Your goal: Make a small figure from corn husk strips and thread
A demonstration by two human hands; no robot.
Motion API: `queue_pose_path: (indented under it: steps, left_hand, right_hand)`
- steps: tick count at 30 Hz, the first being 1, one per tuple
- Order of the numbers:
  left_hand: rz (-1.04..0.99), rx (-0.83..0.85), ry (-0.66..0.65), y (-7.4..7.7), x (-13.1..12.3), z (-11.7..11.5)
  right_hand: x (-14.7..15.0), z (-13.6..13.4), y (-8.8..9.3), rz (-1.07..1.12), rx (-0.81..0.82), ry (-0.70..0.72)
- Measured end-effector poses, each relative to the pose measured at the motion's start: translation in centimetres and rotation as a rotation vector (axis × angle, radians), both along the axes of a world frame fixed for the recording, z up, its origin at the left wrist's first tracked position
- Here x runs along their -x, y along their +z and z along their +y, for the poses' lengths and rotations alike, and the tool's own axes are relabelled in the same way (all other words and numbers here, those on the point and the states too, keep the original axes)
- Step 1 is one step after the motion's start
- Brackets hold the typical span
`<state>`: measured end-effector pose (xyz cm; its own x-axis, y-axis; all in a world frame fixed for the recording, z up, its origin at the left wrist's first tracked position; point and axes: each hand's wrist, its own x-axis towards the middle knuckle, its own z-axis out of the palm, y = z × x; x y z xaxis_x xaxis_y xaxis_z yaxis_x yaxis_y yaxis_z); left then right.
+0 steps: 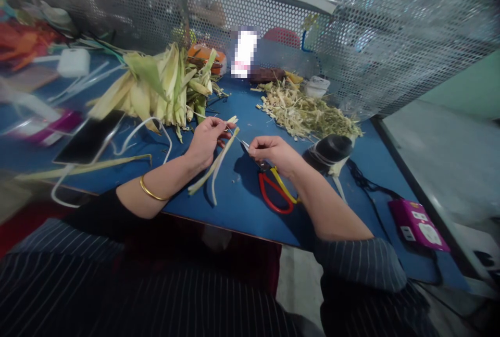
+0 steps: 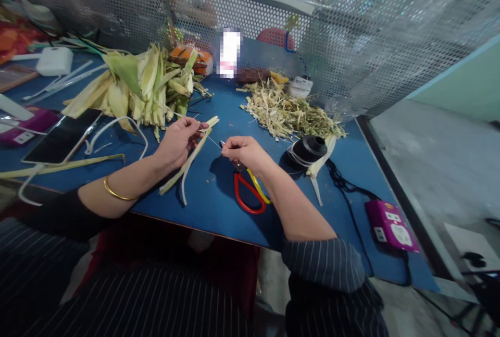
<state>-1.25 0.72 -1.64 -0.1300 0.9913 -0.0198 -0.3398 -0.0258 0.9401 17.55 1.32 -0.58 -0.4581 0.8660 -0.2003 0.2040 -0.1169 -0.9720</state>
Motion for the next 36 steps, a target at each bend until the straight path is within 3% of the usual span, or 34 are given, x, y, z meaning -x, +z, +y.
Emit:
queue_pose_path:
  steps: [3,9,14,22,28,32,36]
  left_hand:
    - [-0.127,0.098,-0.057,0.2,0.0,0.0]
    - [-0.119,0.09,-0.253,0.6,-0.3,-0.7]
    - [0.006,-0.002,-0.4,0.5,-0.3,-0.9]
    - [0.249,-0.056,-0.356,0.3,-0.3,-0.8]
    - [0.282,-0.088,-0.318,0.5,-0.2,-0.8]
    - [0.393,-0.242,-0.23,0.0,-0.1,-0.4]
    - [0.447,-0.336,-0.184,-0.3,-0.2,-0.2]
  right_hand:
    - [0.1,-0.1,0.2,0.161,0.003,-0.004]
    - [1.3,-0.5,0.0,0.615,0.048,-0.026]
    - [1.7,-0.9,0.0,0.585,0.046,0.035]
    - [1.7,-1.2,0.5,0.35,-0.108,-0.046]
    - [2.0,-1.5,0.4,0.46,0.073,-0.143]
    - [2.4,-1.6,-0.1,0.485,0.231,-0.127]
    - [2.4,-1.6,-0.2,0.443,0.207,-0.084]
